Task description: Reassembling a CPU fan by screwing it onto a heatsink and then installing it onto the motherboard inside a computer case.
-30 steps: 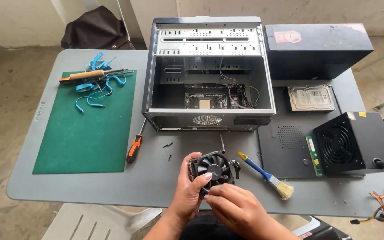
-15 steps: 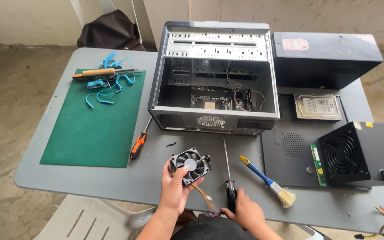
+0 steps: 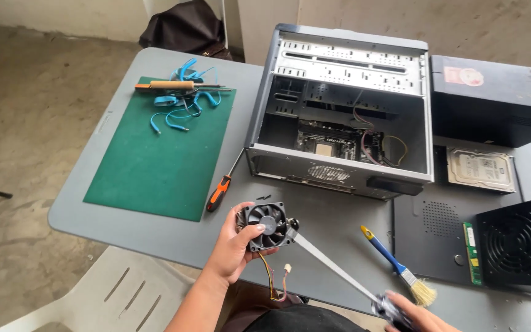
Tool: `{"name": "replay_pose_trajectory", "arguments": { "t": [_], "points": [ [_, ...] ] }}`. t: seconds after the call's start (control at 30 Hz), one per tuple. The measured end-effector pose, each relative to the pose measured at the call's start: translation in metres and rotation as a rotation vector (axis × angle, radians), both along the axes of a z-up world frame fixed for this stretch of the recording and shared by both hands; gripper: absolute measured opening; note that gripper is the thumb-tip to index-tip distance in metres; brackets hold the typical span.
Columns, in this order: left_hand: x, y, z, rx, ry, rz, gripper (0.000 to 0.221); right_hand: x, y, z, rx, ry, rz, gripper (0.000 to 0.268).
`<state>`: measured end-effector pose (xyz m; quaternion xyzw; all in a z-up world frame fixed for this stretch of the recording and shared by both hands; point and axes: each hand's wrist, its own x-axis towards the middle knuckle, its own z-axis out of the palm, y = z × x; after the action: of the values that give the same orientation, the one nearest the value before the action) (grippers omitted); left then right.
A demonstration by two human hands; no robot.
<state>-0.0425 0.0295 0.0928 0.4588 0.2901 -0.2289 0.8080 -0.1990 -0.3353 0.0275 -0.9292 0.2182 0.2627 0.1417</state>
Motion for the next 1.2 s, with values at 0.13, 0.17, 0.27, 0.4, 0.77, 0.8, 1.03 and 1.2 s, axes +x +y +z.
{"name": "replay_pose_trajectory", "arguments": {
  "t": [0.13, 0.17, 0.27, 0.4, 0.77, 0.8, 1.03, 1.2],
  "points": [
    [-0.004, -0.001, 0.007, 0.047, 0.01, -0.049, 0.057, -0.018, -0.033, -0.034, -0.286, 0.036, 0.559, 0.074],
    [-0.005, -0.001, 0.006, 0.057, 0.005, -0.075, 0.057, -0.015, -0.015, -0.005, -0.29, -0.218, 0.561, 0.069],
    [-0.01, -0.004, 0.007, 0.102, -0.021, -0.124, 0.057, -0.005, 0.014, 0.035, -0.257, -0.623, 0.577, 0.062],
    [-0.019, -0.008, 0.004, 0.14, -0.058, -0.154, 0.058, 0.001, 0.016, 0.048, -0.215, -0.897, 0.683, 0.057],
    [-0.028, -0.02, 0.011, 0.326, -0.098, -0.291, 0.056, 0.008, 0.021, 0.131, -0.489, -0.329, 0.509, 0.064],
    [-0.027, -0.021, 0.014, 0.291, -0.054, -0.276, 0.055, 0.01, 0.025, 0.137, -0.401, -0.358, 0.358, 0.064],
    [-0.026, -0.026, 0.006, 0.138, -0.014, -0.308, 0.055, 0.012, 0.028, 0.171, -0.722, 0.316, 0.333, 0.021],
    [-0.028, -0.032, 0.004, 0.219, -0.106, -0.377, 0.054, -0.015, -0.011, 0.142, -0.566, -0.621, 0.849, 0.06]
  ]
}}
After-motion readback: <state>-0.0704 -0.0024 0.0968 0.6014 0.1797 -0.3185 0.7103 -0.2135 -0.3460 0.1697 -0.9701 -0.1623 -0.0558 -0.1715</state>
